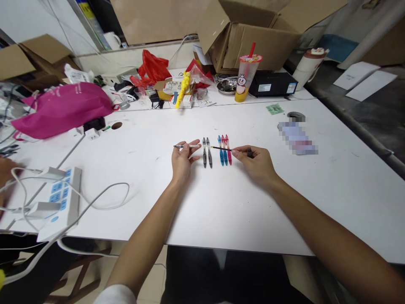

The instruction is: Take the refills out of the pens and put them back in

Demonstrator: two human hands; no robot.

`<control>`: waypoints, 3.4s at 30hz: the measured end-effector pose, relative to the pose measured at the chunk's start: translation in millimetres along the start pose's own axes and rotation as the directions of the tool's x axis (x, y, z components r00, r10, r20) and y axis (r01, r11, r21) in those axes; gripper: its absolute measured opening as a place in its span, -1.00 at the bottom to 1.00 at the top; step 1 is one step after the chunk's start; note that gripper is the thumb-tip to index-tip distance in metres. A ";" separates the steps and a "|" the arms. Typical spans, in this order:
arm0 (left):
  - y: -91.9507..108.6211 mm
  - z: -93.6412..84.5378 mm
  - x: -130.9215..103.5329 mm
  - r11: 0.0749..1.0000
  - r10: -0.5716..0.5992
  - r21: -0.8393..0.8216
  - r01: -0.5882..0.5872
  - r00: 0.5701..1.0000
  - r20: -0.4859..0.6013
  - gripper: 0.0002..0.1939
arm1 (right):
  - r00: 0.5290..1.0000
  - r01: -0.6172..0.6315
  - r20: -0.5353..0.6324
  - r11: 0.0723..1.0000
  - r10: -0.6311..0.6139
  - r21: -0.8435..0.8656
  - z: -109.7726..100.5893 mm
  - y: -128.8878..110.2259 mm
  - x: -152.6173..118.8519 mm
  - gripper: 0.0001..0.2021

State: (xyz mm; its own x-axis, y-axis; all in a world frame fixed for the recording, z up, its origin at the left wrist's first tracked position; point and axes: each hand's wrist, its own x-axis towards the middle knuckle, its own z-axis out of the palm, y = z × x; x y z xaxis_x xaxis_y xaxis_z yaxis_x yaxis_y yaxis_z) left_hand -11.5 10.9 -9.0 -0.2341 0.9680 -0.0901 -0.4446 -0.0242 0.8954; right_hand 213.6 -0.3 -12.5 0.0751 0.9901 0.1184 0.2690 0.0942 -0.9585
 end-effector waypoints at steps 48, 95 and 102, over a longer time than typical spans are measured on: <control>-16.0 11.1 -12.7 0.981 -0.156 -0.074 0.180 0.953 0.260 -0.68 | 0.974 0.151 0.173 0.988 -0.145 -0.021 4.6 3.3 -7.6 -0.75; -14.5 14.7 -17.1 0.993 -0.119 0.043 0.111 0.956 0.269 -0.60 | 0.955 0.092 0.288 0.994 -0.072 -0.058 11.3 -0.5 -16.0 -0.68; -14.7 14.3 -17.5 0.993 -0.114 0.066 0.099 0.951 0.287 -0.57 | 0.950 0.087 0.308 0.992 -0.056 -0.088 12.0 -4.1 -17.5 -0.63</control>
State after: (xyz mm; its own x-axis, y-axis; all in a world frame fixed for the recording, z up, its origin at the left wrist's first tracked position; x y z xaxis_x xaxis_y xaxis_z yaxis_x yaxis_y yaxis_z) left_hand 11.5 -2.1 -14.4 0.0763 0.9951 -0.0626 -0.4072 0.0884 0.9091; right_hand 199.7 -16.8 -13.8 -0.2398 0.9670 0.0866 0.3576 0.1709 -0.9181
